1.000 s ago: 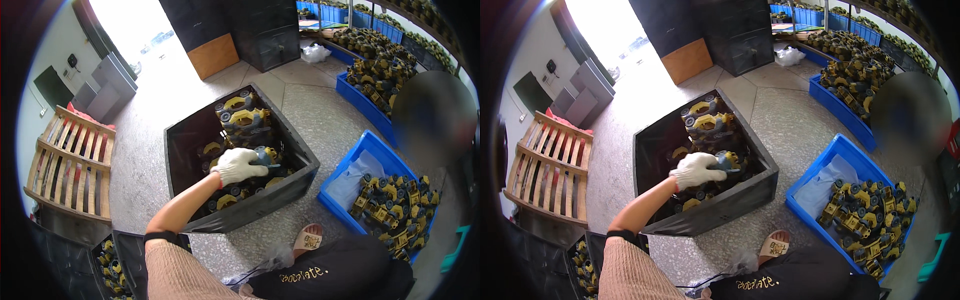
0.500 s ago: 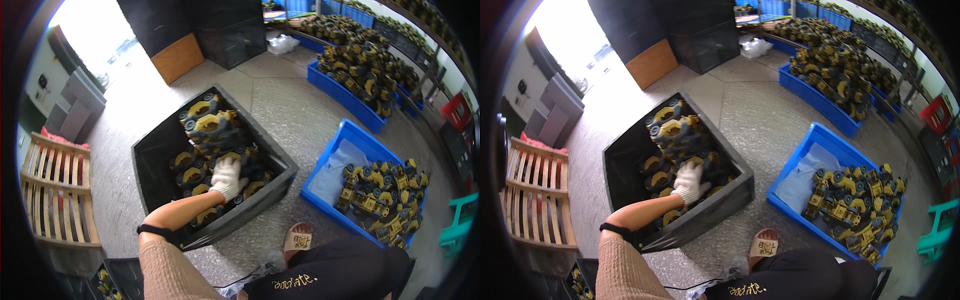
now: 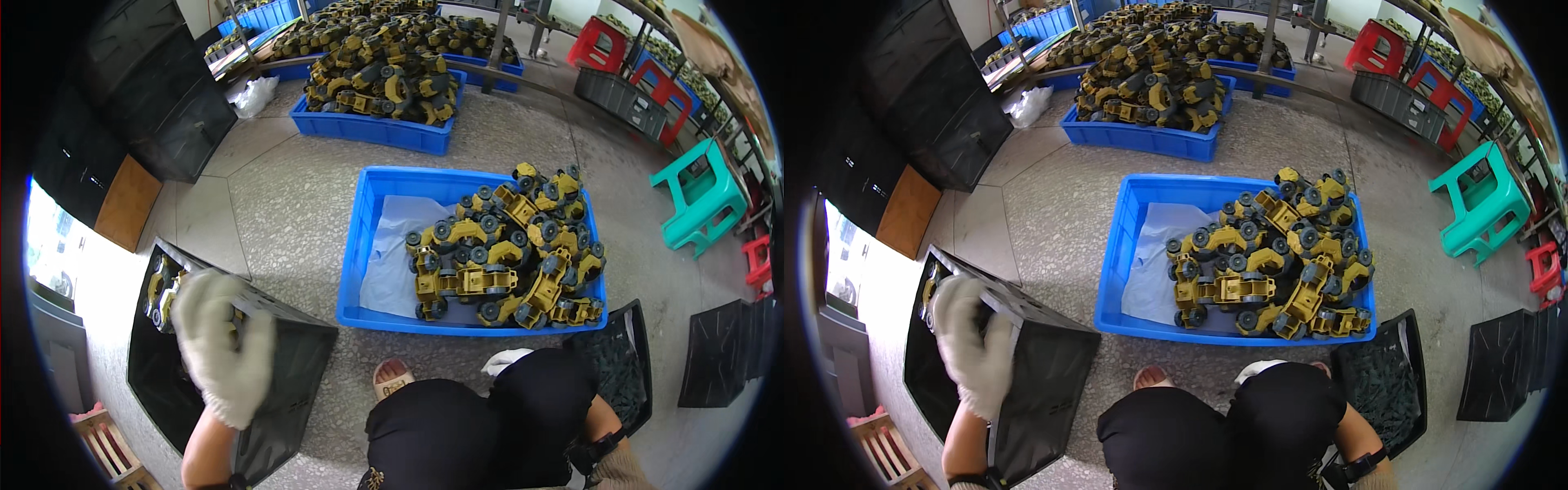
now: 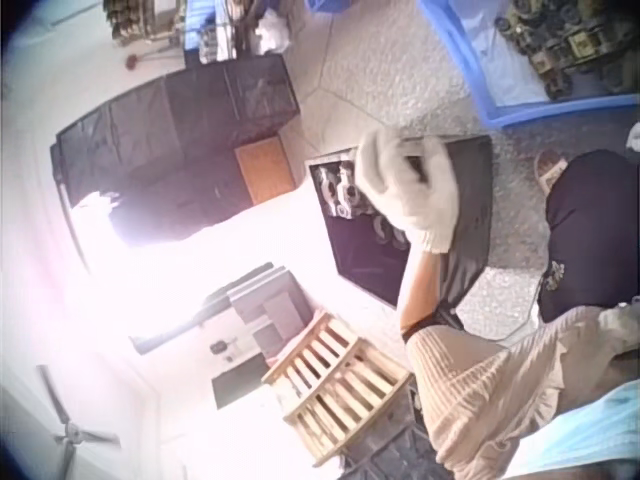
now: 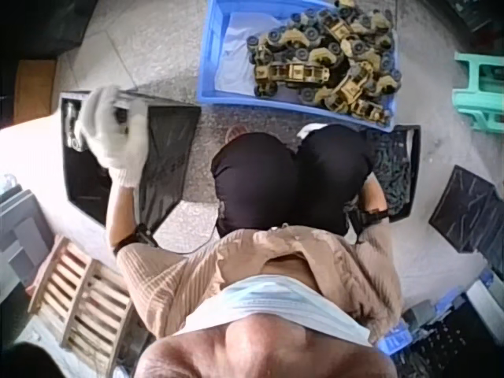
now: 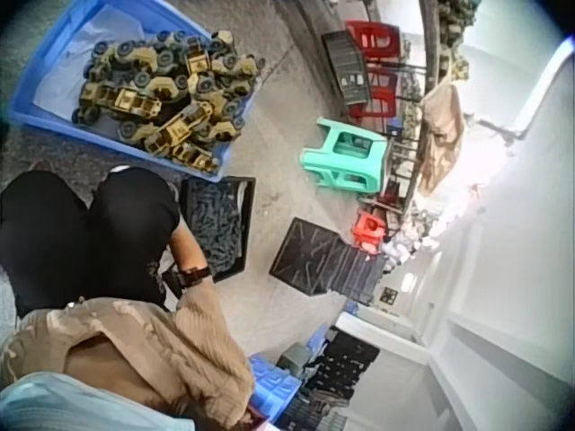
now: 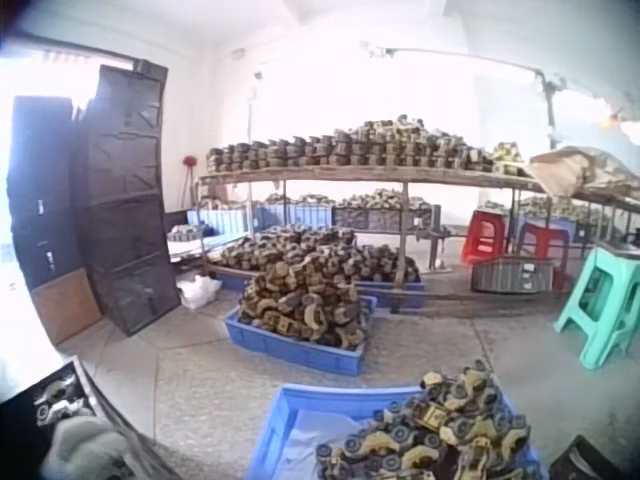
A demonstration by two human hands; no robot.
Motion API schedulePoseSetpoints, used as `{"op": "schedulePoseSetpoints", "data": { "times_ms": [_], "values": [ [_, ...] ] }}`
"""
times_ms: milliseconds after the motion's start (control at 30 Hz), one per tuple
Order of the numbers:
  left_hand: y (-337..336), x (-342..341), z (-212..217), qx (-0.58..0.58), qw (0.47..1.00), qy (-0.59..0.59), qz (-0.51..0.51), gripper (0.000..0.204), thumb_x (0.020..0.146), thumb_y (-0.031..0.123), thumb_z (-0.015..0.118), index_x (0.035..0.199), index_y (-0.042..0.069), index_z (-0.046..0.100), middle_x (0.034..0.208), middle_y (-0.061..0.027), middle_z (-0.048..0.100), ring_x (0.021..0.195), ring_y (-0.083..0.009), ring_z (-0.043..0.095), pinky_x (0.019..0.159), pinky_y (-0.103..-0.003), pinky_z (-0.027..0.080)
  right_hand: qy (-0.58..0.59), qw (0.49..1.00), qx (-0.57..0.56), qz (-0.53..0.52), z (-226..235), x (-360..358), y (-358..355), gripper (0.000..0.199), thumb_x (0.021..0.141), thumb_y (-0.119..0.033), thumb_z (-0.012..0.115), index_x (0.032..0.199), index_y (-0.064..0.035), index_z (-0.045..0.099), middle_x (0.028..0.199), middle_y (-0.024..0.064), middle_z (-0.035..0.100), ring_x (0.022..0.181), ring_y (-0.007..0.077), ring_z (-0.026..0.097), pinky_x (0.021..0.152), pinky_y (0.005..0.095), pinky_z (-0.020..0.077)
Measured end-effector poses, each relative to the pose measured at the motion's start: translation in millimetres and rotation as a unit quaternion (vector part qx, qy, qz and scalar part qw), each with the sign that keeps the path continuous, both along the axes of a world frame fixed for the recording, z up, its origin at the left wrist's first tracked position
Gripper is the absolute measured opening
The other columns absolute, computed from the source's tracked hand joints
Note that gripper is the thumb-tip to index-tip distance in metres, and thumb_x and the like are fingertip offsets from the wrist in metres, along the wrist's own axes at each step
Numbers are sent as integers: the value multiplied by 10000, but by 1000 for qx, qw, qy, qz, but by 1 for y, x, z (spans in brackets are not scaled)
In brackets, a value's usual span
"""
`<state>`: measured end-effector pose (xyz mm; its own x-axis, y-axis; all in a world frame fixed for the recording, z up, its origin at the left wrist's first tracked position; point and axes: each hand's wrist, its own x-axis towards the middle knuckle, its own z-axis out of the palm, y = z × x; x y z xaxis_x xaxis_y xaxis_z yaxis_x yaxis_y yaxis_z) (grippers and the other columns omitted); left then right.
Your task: Picking up toy excavators from a blue bin, inspecting them, and placing them into a larger black crate.
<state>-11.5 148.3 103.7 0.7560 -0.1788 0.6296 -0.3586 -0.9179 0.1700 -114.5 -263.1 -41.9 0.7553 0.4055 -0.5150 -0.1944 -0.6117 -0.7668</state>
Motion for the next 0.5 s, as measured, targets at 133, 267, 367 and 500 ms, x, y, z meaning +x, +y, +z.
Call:
{"op": "schedulePoseSetpoints", "data": {
  "times_ms": [133,267,367,500],
  "values": [
    [-105,47,-45,-34,949,210,-233,225,795,97,705,1015,49,714,1076,-136,663,1053,-324,640,925,-397,510,-17,999,40,11,-16,-1,-6,410,1030,-386,532,1204,-47,683,1144,118,707,1047,284,664,948,374,503],
    [-186,103,-128,24,927,254,-276,170,846,146,662,992,98,732,1026,-118,684,1029,-319,658,876,-437,525,-48,997,66,-2,-34,3,-12,422,1031,-399,526,1206,-49,683,1157,122,707,1063,295,667,961,382,505],
    [-257,137,-171,153,885,266,-351,181,869,131,628,1013,104,733,1031,-119,693,1064,-325,652,886,-442,534,94,991,95,2,-62,-1,-36,376,1025,-364,559,1261,-91,663,1230,104,695,1146,267,657,992,355,491],
    [-280,158,-218,273,888,267,-257,216,871,70,589,1057,102,695,1093,-99,686,1098,-284,653,893,-399,532,125,983,131,-14,-65,-6,-37,414,1033,-415,559,1315,-123,641,1163,94,705,1077,229,657,960,345,502]
  ]
}}
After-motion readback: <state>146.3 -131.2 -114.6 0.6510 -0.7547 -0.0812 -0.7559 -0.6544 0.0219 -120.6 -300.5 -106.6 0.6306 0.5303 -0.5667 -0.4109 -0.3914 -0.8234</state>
